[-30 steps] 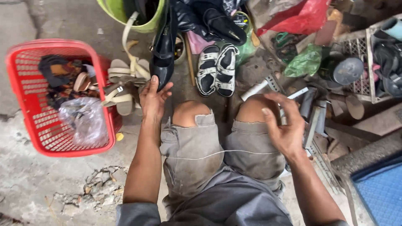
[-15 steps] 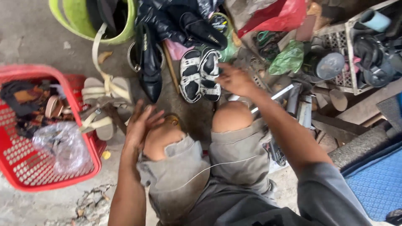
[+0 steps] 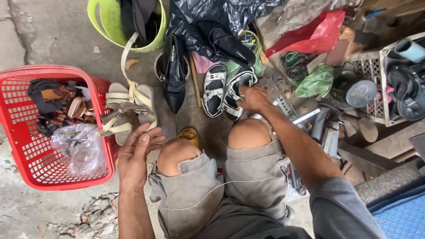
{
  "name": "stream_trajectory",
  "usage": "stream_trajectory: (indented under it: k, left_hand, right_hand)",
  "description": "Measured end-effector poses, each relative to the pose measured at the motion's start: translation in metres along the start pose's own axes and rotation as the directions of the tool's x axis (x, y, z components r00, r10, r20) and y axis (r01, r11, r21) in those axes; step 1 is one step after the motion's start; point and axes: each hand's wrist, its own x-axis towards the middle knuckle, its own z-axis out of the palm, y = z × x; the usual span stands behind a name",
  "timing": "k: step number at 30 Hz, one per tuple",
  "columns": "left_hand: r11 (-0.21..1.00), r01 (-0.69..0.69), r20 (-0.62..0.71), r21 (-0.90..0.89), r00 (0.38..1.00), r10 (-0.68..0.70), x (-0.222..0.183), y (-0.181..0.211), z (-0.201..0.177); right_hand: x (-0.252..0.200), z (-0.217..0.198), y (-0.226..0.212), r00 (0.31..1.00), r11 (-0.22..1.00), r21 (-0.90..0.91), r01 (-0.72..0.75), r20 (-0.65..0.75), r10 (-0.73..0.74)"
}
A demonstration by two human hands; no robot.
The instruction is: A person repairs various shoes by hammering soles, fitting new components, and pulling thread in a workshop environment.
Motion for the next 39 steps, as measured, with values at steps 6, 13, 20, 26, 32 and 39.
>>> stream_trajectory:
  k: [6, 13, 20, 26, 32, 39]
  left_hand:
    - [0.970, -0.237, -0.049, 0.048, 0.970, 0.239, -0.021, 0.027, 0.022]
    - [0.911, -0.412, 0.098, 0.016, 0.907, 0.409, -0.060, 0.053, 0.066]
    - [0.837, -0.498, 0.304, 0.226, 0.852, 0.425, -0.100, 0.041, 0.063]
    - [0.856, -0.491, 0.287, 0.164, 0.854, 0.435, -0.126, 0.016, 0.041]
    - [0.815, -0.557, 0.283, 0.158, 0.817, 0.503, -0.136, 0.013, 0.041]
    - [0.820, -0.562, 0.262, 0.108, 0.812, 0.522, -0.142, 0.003, 0.025]
  right_hand:
    - [-0.092, -0.089, -0.020, 0.931, 0.977, 0.209, 0.036, -0.362, 0.043]
    - [-0.233, -0.135, -0.066, 0.717, 0.786, 0.522, 0.331, -0.681, 0.151]
    - [-0.312, -0.045, -0.115, 0.710, 0.440, 0.699, 0.564, -0.682, 0.175]
    - [-0.345, -0.015, -0.120, 0.722, 0.582, 0.627, 0.517, -0.685, 0.098]
    - [-0.348, -0.001, -0.124, 0.796, 0.036, 0.822, 0.569, -0.561, 0.225]
    - [-0.335, 0.014, -0.116, 0.880, -0.365, 0.801, 0.474, -0.444, 0.169]
